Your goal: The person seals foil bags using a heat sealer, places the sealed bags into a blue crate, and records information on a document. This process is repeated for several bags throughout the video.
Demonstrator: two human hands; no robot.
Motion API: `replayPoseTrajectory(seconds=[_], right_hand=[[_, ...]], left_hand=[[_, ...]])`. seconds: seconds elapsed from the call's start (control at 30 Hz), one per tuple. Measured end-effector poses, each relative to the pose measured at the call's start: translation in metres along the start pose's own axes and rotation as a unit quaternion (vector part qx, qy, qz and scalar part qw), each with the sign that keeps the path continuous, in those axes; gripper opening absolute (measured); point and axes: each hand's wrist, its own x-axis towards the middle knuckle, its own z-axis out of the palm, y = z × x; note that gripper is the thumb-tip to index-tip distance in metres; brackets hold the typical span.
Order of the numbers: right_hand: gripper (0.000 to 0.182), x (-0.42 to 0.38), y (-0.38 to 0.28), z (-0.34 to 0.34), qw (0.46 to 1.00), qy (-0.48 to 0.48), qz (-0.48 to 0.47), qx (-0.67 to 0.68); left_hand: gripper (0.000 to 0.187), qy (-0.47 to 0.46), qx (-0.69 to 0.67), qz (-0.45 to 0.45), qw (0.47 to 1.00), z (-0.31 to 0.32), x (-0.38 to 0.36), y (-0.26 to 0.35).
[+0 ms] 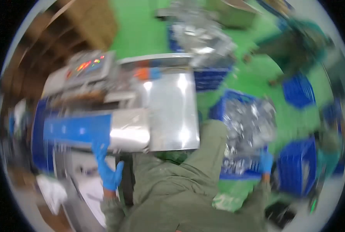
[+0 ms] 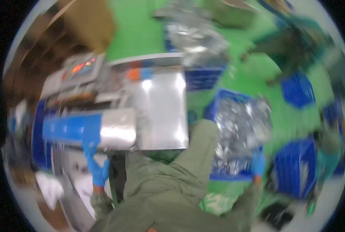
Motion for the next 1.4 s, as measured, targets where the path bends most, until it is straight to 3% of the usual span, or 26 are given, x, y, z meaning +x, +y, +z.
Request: replayPoseTrajectory(seconds=[0.03,0.07,0.1,0.17,0.23,0.3,0.37,0.43,0.5,0.57,0.67,0.73,0.83,0.9,0.97,1.0,1.07,1.2,1.3,1.37,1.4], right_hand=[[0.020,0.012,-0.041,-0.077,0.976,-0.035,0.137,0.163],[0.019,0.017,-0.065,-0.119,0.951,0.040,0.116,0.282],[0.018,0.024,-0.091,-0.169,0.949,-0.004,0.163,0.269],[0.015,0.031,-0.138,-0.243,0.922,0.041,0.125,0.363],[0.008,0.032,-0.182,-0.314,0.920,0.045,0.087,0.380],[0.005,0.033,-0.214,-0.364,0.953,0.106,-0.042,0.281],[0.007,0.041,-0.245,-0.401,0.932,0.163,-0.177,0.271],[0.008,0.059,-0.293,-0.430,0.899,0.175,-0.185,0.356],[0.009,0.088,-0.325,-0.454,0.877,0.052,-0.241,0.412],[0.010,0.108,-0.364,-0.450,0.855,0.007,-0.250,0.454],[0.009,0.130,-0.416,-0.417,0.803,-0.001,-0.348,0.484],[0.015,0.141,-0.448,-0.394,0.788,-0.005,-0.401,0.466],[0.023,0.137,-0.471,-0.382,0.773,0.006,-0.390,0.500],[0.025,0.114,-0.478,-0.382,0.696,0.176,-0.322,0.617],[0.023,0.106,-0.479,-0.358,0.700,0.206,-0.323,0.603],[0.022,0.105,-0.480,-0.342,0.705,0.232,-0.323,0.586],[0.017,0.109,-0.485,-0.315,0.711,0.228,-0.338,0.572],[0.004,0.113,-0.493,-0.302,0.733,0.216,-0.269,0.586],[0.006,0.124,-0.499,-0.281,0.679,0.166,-0.199,0.687],[0.008,0.130,-0.501,-0.273,0.653,0.139,-0.167,0.726],[0.010,0.134,-0.503,-0.272,0.615,0.121,-0.131,0.768]], left_hand=[[0.070,0.031,-0.041,-0.029,0.998,0.000,0.000,0.005],[0.071,0.035,-0.033,0.014,0.999,-0.009,0.011,0.019],[0.072,0.017,0.001,-0.011,1.000,-0.014,0.015,0.027],[0.074,0.038,-0.031,0.056,0.997,-0.006,0.018,0.021],[0.065,-0.010,-0.082,0.034,0.996,-0.002,0.023,0.034],[0.063,-0.008,-0.088,0.069,0.994,0.002,0.032,0.046],[0.060,-0.011,-0.094,0.112,0.989,0.004,0.043,0.055],[0.061,-0.007,-0.199,0.101,0.975,-0.002,0.054,0.065],[0.061,0.026,-0.264,0.088,0.960,-0.017,0.065,0.073],[0.059,0.103,-0.368,0.062,0.922,-0.026,0.075,0.070],[0.055,0.160,-0.419,0.043,0.893,-0.037,0.083,0.046],[0.056,0.164,-0.412,0.057,0.895,-0.026,0.083,0.013],[0.044,0.165,-0.526,-0.029,0.834,-0.029,0.083,-0.003],[0.043,0.175,-0.516,-0.044,0.838,-0.028,0.085,-0.004],[0.040,0.175,-0.535,-0.121,0.818,-0.030,0.088,0.003],[0.040,0.176,-0.538,-0.118,0.816,-0.031,0.091,0.006],[0.036,0.153,-0.583,-0.096,0.792,-0.030,0.099,0.011],[0.018,0.216,-0.564,-0.074,0.794,-0.022,0.115,0.000],[0.015,0.270,-0.541,-0.089,0.791,-0.023,0.133,-0.004],[0.015,0.251,-0.531,-0.113,0.801,-0.021,0.147,-0.006],[0.015,0.233,-0.522,-0.136,0.809,-0.020,0.155,-0.006]])
